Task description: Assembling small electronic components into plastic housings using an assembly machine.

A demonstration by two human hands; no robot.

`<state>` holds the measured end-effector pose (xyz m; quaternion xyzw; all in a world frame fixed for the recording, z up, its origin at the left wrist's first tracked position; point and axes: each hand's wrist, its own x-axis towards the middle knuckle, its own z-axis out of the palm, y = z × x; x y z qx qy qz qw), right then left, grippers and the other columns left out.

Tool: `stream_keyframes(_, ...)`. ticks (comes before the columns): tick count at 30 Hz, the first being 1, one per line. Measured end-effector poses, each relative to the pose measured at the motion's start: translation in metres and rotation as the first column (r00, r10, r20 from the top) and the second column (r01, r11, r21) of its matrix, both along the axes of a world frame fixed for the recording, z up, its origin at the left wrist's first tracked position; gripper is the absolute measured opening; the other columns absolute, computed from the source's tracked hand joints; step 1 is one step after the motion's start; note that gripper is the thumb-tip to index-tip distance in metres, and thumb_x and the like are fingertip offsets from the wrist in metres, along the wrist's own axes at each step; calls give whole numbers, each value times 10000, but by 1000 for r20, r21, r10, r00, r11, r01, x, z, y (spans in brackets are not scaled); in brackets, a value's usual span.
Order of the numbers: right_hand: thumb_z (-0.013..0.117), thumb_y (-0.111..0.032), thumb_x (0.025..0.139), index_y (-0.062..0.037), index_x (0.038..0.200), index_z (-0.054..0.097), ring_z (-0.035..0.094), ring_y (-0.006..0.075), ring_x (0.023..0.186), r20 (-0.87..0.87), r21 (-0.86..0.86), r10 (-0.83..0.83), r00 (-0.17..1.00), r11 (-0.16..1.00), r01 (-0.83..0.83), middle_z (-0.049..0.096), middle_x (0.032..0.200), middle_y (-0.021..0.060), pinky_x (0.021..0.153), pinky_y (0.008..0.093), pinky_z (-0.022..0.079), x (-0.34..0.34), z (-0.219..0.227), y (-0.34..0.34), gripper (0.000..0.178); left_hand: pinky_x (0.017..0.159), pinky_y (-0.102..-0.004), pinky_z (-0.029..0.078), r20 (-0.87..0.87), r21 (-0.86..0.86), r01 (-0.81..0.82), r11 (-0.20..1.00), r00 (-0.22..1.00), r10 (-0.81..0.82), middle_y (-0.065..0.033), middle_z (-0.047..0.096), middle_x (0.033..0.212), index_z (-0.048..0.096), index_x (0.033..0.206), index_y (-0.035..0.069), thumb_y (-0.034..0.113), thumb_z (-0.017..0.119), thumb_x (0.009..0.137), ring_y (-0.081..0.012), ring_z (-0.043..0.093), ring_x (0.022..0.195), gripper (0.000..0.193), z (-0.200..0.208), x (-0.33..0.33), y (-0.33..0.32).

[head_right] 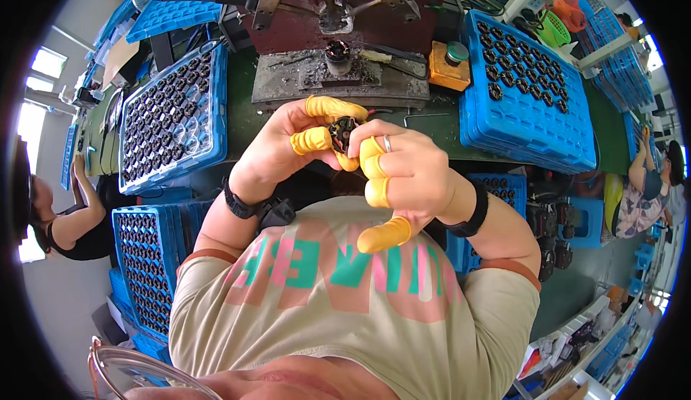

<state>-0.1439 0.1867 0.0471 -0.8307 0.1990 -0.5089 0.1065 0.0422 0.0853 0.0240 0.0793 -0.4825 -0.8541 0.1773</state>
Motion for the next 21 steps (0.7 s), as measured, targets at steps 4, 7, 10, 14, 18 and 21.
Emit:
stream_keyframes(4,764,-503,759,-42,608,499,512,249,563,-205,-186,-45,978,982,7,419,617,44,691,439,539,1,3,3,552,745,-293,595,13,-21,-18,1000,1000,18,-145,640,1169,539,1263,-50,258,715,866,-204,679,920,533,1,-1,2)
stream_keyframes(7,750,-355,787,-60,578,476,478,209,512,-322,-312,-116,939,950,11,390,569,25,781,432,541,1,2,4,454,778,-266,582,21,-16,0,1000,1000,1,-90,660,1049,555,1273,-19,70,569,956,-156,680,873,329,5,-1,5)
stream_keyframes(10,698,-224,818,-87,551,431,459,189,478,-427,-420,-187,885,907,-11,383,530,16,861,429,525,-3,-4,7,402,765,-267,582,49,-67,-17,998,999,21,-93,666,1025,560,1268,-13,107,577,960,-158,683,853,331,5,-1,7)
stream_keyframes(14,662,-162,818,-108,535,389,460,183,461,-454,-502,-278,847,865,15,387,504,16,918,428,506,-2,-15,13,396,754,-271,581,106,-56,-26,998,994,32,-102,674,991,568,1250,-16,157,576,968,-175,686,857,331,2,0,11)
stream_keyframes(18,661,-175,821,-109,536,395,457,182,458,-442,-483,-241,864,876,-3,387,504,13,903,425,509,3,-20,22,395,786,-303,579,88,44,-50,998,995,46,-114,672,1026,559,1249,-27,174,571,971,-224,690,917,343,-5,-3,19)
stream_keyframes(21,685,-195,819,-107,545,422,467,184,472,-549,-357,-19,836,909,-214,404,523,12,835,405,524,14,-27,38,390,830,-329,571,66,39,-37,999,997,35,-123,661,1077,549,1254,-33,172,566,973,-254,683,962,349,-2,-3,20)
